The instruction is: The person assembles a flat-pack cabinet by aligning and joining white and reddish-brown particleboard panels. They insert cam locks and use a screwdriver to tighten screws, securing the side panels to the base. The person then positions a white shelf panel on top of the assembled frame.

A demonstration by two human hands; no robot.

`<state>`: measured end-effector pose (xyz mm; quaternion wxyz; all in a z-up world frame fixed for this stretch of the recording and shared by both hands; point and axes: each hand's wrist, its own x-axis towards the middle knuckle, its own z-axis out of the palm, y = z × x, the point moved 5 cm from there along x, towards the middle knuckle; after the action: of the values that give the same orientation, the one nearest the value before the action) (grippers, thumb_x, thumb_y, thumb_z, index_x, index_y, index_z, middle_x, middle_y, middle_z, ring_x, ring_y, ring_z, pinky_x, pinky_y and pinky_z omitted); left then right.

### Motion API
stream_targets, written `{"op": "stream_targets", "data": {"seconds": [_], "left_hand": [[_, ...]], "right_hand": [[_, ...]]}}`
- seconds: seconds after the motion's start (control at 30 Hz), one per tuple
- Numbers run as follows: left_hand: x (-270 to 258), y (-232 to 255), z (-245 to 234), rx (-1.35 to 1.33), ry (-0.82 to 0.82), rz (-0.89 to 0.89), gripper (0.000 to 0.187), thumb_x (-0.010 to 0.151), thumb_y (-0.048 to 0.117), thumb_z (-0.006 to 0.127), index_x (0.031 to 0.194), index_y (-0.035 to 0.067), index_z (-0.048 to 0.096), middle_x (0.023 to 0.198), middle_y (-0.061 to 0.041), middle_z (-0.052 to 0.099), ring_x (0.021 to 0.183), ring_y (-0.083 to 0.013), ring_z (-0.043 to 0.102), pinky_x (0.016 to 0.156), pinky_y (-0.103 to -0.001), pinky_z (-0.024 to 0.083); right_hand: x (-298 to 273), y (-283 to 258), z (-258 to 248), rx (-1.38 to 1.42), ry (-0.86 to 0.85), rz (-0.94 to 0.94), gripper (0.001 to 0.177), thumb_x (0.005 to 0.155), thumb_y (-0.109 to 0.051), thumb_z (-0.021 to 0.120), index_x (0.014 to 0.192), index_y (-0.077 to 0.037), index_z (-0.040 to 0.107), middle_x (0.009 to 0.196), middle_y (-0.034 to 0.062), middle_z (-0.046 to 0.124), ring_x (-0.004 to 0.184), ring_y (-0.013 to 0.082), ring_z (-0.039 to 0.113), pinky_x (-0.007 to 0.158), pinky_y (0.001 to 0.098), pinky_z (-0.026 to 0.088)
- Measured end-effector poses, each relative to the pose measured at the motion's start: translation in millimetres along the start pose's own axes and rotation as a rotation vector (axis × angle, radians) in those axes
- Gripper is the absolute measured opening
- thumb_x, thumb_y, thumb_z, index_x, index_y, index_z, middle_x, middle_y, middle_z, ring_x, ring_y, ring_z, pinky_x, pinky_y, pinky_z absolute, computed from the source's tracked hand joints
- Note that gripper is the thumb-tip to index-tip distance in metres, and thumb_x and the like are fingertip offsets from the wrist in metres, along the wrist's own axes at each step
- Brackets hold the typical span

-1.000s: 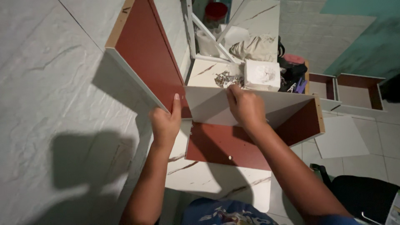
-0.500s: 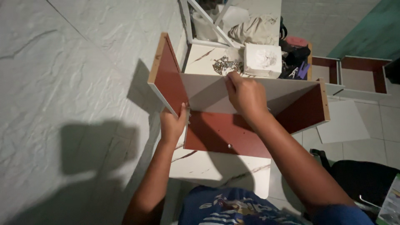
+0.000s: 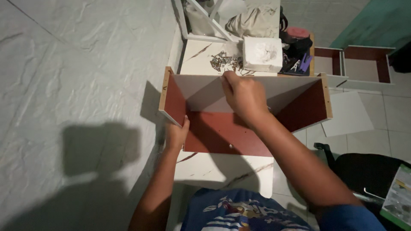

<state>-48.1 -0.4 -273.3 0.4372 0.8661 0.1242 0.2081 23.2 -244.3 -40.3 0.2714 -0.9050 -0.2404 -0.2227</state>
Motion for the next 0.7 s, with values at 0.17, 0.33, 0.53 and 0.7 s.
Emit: {"op": "stream_targets", "data": {"seconds": [0.17,0.33,0.53,0.7], "left_hand": [[3.4,4.6,0.2,-0.053,-0.022,-0.147,0.034,0.089,0.023,0.073,0.106,-0.006,0.067,0.098,-0.024,0.074,0.091,-0.0401,0.074,0.080,-0.044,0.057],[3.8,2.1,3.2,0.055,-0.028,-0.111,0.034,0.091,0.021,0.073,0.107,-0.008,0.066,0.098,-0.026,0.072,0.089,-0.0446,0.070,0.076,-0.046,0.055],[-3.8,-16.6,16.7,-0.050,0.078,-0.004,0.024,0.091,0.017,0.073,0.101,-0.005,0.071,0.098,-0.022,0.076,0.092,-0.0388,0.075,0.080,-0.044,0.057],[-8.4,-27.1,18.5,-0.040,0.102,0.010,0.025,0.088,0.013,0.075,0.103,-0.007,0.070,0.098,-0.023,0.075,0.089,-0.0397,0.074,0.079,-0.045,0.057]], "right_hand": [[2.0,2.1,1.4,-0.020,-0.023,0.016,0.021,0.102,-0.027,0.065,0.095,-0.008,0.069,0.062,0.0207,0.064,0.059,0.0424,0.065,0.055,0.0546,0.049],[5.5,4.3,3.3,-0.003,-0.007,0.010,0.020,0.102,-0.027,0.065,0.093,-0.009,0.068,0.063,0.0202,0.064,0.059,0.0421,0.064,0.055,0.0546,0.049],[1.2,3.4,2.0,0.015,-0.002,0.001,0.020,0.101,-0.025,0.065,0.092,-0.009,0.068,0.063,0.0202,0.064,0.060,0.0425,0.065,0.055,0.0549,0.049],[-1.1,0.2,-2.0,0.024,-0.041,0.007,0.020,0.102,-0.025,0.065,0.091,-0.008,0.069,0.063,0.0213,0.063,0.060,0.0433,0.064,0.055,0.0554,0.049]]}}
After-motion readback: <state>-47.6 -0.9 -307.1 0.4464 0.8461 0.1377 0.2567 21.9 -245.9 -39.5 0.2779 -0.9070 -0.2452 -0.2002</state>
